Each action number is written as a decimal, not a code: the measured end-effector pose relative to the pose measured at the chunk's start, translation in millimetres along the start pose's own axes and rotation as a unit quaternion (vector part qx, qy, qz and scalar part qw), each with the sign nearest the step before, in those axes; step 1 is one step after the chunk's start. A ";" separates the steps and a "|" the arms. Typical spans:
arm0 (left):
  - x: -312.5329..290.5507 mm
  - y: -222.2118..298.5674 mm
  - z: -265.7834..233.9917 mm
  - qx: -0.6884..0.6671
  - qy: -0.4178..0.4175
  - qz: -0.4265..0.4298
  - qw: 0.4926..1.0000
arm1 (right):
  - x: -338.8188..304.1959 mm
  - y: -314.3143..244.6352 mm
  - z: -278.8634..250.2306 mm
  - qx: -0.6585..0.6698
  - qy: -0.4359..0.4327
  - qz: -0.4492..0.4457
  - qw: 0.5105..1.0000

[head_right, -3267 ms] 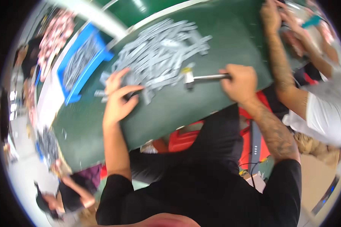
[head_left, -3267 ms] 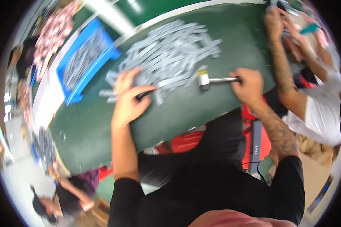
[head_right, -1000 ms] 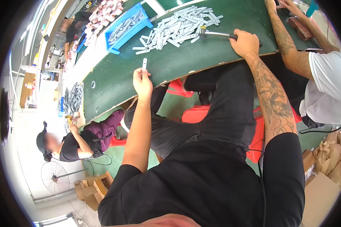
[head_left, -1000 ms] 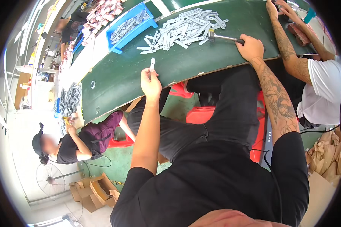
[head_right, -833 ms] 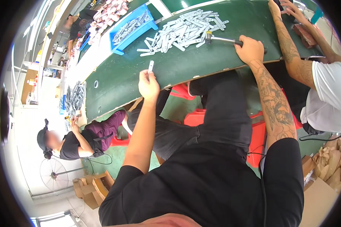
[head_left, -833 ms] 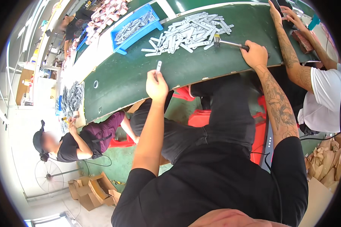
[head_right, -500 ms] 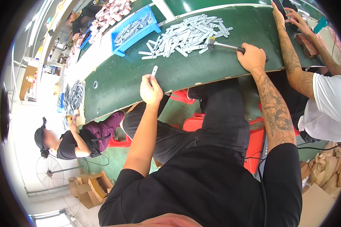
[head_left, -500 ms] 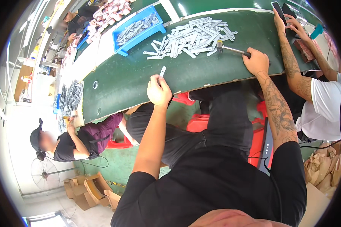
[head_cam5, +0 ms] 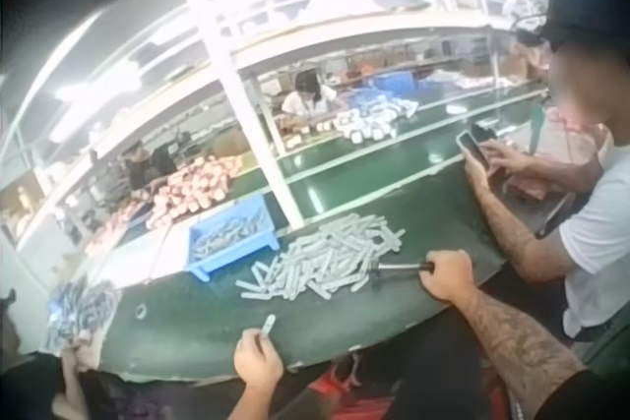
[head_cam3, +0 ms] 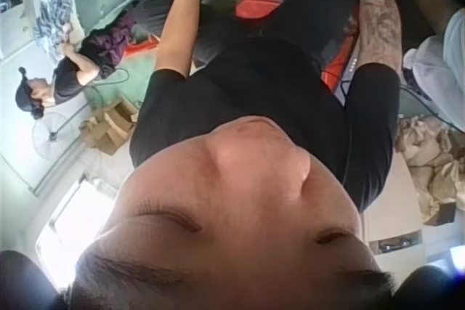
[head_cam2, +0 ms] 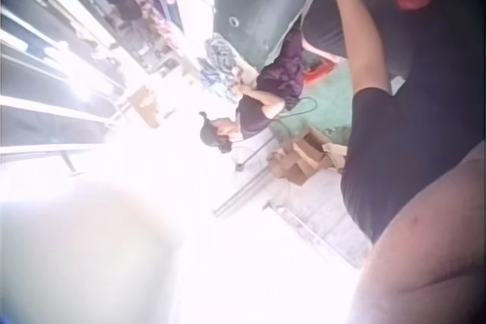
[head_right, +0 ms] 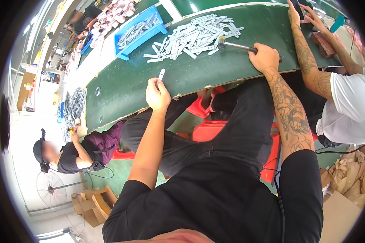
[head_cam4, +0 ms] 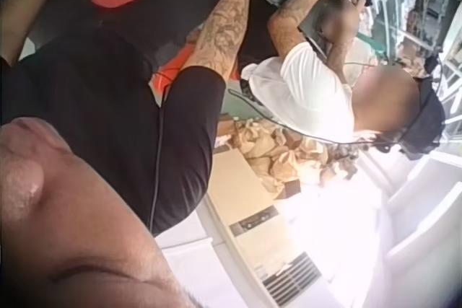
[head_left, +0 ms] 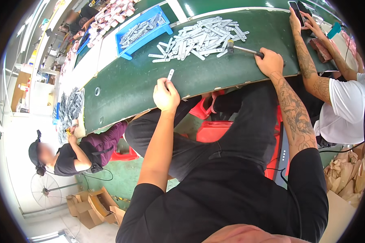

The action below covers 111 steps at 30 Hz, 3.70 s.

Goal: Assembling handheld fans by tapping metal components into the handle using a small hammer.

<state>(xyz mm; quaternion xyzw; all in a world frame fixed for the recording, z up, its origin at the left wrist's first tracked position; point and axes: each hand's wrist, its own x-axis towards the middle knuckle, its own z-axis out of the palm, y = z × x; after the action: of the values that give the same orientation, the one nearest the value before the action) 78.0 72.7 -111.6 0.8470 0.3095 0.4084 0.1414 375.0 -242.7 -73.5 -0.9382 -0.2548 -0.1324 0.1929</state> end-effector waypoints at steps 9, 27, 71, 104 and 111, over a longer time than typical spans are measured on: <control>-0.7 -0.9 0.0 -0.001 0.010 0.005 1.000 | 1.3 -3.1 -1.7 -0.005 -0.009 0.008 1.000; 0.6 -1.8 0.2 -0.061 -0.007 -0.066 0.996 | 58.7 0.9 -60.8 -0.007 -0.300 -0.117 0.947; -119.2 243.1 26.7 -0.421 -0.420 0.580 0.556 | 74.1 -12.5 -90.4 0.043 -0.150 -0.121 0.980; -48.0 312.9 128.9 -0.212 -0.182 0.471 0.836 | 47.3 31.1 -85.6 0.239 -0.112 -0.130 0.956; -175.2 252.9 127.5 -0.341 -0.032 0.726 0.596 | 66.1 -1.4 -41.5 0.243 -0.136 -0.146 0.949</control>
<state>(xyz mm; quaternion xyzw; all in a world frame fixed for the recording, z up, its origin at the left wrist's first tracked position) 197.5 -232.0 -172.8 0.6941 -0.5746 0.4248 0.0868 423.1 -231.2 -13.2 -0.8246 -0.4374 0.0358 0.3570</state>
